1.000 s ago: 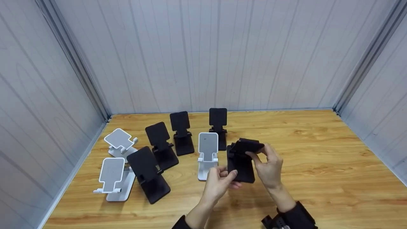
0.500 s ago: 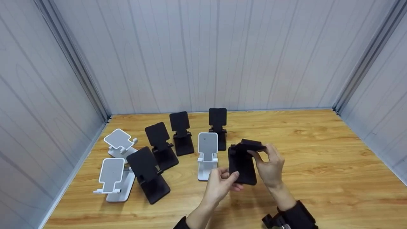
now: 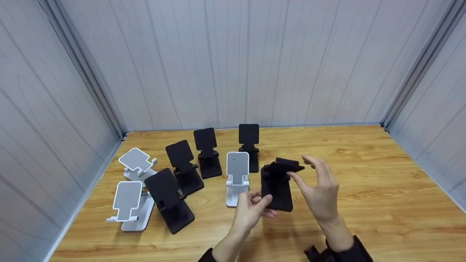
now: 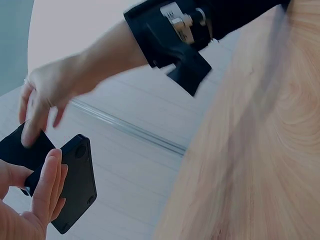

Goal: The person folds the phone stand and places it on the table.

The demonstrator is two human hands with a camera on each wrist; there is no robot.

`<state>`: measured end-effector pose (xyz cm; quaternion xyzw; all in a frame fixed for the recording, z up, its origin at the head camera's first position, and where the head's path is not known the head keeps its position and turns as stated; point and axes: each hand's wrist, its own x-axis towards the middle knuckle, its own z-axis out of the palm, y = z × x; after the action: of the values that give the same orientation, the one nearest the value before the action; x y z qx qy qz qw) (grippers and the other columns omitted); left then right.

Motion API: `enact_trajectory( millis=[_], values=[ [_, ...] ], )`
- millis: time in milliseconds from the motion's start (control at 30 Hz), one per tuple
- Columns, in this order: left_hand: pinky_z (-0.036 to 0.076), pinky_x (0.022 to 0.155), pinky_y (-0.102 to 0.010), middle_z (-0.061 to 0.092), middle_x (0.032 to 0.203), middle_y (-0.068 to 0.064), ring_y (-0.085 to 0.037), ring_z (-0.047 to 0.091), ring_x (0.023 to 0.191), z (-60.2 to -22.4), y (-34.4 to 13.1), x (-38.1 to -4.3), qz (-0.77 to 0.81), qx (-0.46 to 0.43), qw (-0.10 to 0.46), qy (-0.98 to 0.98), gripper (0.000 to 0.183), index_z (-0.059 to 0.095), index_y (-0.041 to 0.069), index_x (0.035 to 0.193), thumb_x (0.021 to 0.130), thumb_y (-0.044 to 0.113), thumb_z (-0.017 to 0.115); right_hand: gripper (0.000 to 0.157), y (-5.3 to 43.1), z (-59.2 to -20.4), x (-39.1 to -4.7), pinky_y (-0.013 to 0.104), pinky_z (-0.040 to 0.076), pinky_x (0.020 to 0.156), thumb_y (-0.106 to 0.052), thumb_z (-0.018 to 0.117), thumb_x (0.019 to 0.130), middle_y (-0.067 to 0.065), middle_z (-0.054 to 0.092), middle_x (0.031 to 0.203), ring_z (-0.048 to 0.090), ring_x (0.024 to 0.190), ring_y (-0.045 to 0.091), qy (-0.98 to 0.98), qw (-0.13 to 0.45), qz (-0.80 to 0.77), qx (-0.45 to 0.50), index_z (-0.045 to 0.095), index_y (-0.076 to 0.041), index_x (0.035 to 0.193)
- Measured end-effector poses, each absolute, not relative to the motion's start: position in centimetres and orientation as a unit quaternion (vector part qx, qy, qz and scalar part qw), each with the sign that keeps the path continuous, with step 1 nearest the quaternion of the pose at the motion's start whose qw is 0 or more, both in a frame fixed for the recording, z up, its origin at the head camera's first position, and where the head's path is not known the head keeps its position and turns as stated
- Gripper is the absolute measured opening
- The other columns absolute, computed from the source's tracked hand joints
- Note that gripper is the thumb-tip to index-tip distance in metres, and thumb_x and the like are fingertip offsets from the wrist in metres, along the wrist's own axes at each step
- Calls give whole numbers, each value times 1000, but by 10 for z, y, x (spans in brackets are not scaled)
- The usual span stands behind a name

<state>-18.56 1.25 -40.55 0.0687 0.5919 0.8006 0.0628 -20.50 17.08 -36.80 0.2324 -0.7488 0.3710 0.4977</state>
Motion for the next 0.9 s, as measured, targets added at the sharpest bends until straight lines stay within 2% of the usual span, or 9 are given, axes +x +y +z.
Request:
enact_trajectory(
  millis=[100,267,367,633,900],
  values=[
    [54,51,-32,63,74,-25,-21,61,50,-406,13,-186,799,68,63,594,21,50,-18,98,83,-3,53,45,171,-362,-200,17,44,81,8,78,57,12,61,92,57,84,23,-742,510,366,236,62,4,99],
    [54,51,-32,62,73,-25,-22,61,50,-407,13,-186,799,65,64,595,20,51,-17,97,84,-2,53,33,171,-363,-199,12,46,69,13,75,58,10,61,83,59,73,21,-745,513,353,240,68,2,88],
    [54,51,-32,63,74,-25,-21,61,49,-408,13,-186,800,61,70,592,20,51,-17,97,83,-3,54,31,171,-365,-201,13,46,64,14,74,58,9,60,82,58,70,20,-745,514,345,249,69,1,86],
    [54,50,-32,62,73,-26,-22,61,49,-407,11,-187,797,61,58,599,21,51,-18,97,83,-4,53,28,171,-366,-201,14,45,61,15,74,58,8,59,77,56,66,18,-737,511,349,273,69,1,81],
    [54,48,-32,63,75,-26,-21,61,48,-407,9,-189,798,45,48,599,24,50,-19,100,82,-3,54,24,167,-366,-198,17,40,51,14,75,57,3,56,68,50,57,15,-735,503,353,288,70,0,76]
  ],
)
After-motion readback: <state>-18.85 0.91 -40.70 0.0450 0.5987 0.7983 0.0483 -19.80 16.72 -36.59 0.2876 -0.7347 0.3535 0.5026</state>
